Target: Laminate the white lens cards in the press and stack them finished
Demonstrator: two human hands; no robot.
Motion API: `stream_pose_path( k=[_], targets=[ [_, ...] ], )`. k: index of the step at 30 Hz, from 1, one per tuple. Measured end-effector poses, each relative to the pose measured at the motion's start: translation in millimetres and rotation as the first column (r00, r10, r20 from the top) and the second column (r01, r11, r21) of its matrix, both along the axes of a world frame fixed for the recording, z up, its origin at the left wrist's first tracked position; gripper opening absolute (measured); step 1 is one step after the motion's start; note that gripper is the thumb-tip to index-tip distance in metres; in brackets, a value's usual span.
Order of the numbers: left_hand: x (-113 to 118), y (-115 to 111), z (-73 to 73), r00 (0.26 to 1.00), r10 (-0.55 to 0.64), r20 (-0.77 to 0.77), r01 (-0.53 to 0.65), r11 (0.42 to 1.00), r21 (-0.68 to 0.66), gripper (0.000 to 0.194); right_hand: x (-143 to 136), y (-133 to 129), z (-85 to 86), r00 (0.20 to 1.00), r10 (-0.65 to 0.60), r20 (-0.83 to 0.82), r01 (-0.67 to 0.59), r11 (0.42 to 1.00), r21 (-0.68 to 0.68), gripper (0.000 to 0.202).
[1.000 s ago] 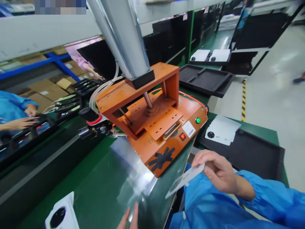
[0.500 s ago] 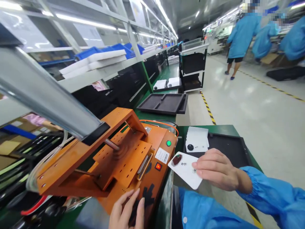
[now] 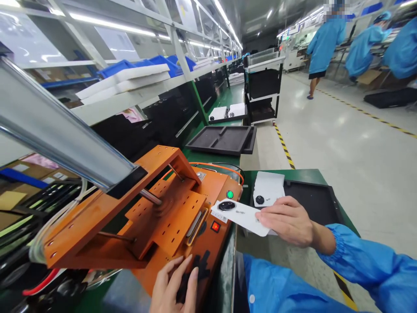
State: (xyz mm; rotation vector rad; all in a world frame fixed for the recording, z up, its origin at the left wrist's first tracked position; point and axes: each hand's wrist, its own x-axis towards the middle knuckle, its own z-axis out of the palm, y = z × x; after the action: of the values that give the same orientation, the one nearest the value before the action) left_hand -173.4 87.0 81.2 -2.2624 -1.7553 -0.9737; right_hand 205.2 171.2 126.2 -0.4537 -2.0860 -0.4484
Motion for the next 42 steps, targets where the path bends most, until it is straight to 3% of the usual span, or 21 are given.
stream_pose_path(
  k=[9, 14, 26, 29, 33, 35, 38, 40, 42],
  targets=[
    [23.4, -5.9, 16.2, 0.994, 0.079, 0.081, -0.07, 0.992, -0.11, 0.027, 7.2, 0.2, -3.7, 0.998, -0.009, -0.065, 0.005, 0.998, -0.064, 0.019],
    [26.2, -5.8, 19.8, 0.981, 0.133, 0.141, -0.104, 0.975, -0.195, 0.035, 5.2, 2.4, -7.5, 0.997, -0.019, -0.076, 0.013, 0.997, -0.075, 0.023],
    [34.9, -3.3, 26.6, 0.972, 0.152, 0.18, -0.115, 0.973, -0.2, 0.028, -2.7, 4.6, -13.6, 0.993, -0.03, -0.113, 0.021, 0.997, -0.075, 0.022],
    [36.9, -3.0, 31.0, 0.926, 0.257, 0.276, -0.188, 0.949, -0.253, 0.031, -1.5, 5.0, -13.8, 0.992, -0.036, -0.12, 0.029, 0.998, -0.061, 0.022],
    [35.0, 6.4, 44.8, 0.769, 0.466, 0.438, -0.28, 0.861, -0.424, 0.046, -0.8, 6.8, -14.7, 0.99, -0.061, -0.125, 0.054, 0.997, -0.063, 0.023],
    [34.0, 16.0, 52.6, 0.78, 0.523, 0.343, -0.348, 0.819, -0.456, 0.046, -2.1, 8.3, -15.8, 0.987, -0.073, -0.141, 0.064, 0.996, -0.066, 0.026],
    [36.8, 33.9, 61.4, 0.812, 0.583, 0.019, -0.539, 0.763, -0.356, 0.045, -5.3, 10.0, -18.6, 0.984, -0.081, -0.16, 0.069, 0.994, -0.081, 0.033],
    [41.7, 47.6, 65.2, 0.806, 0.579, -0.123, -0.586, 0.754, -0.298, 0.051, -7.2, 10.6, -20.9, 0.983, -0.078, -0.164, 0.063, 0.993, -0.097, 0.036],
    [47.5, 62.6, 68.0, 0.791, 0.585, -0.181, -0.609, 0.722, -0.327, 0.058, -8.4, 11.0, -22.7, 0.983, -0.07, -0.169, 0.052, 0.993, -0.11, 0.038]
  ],
)
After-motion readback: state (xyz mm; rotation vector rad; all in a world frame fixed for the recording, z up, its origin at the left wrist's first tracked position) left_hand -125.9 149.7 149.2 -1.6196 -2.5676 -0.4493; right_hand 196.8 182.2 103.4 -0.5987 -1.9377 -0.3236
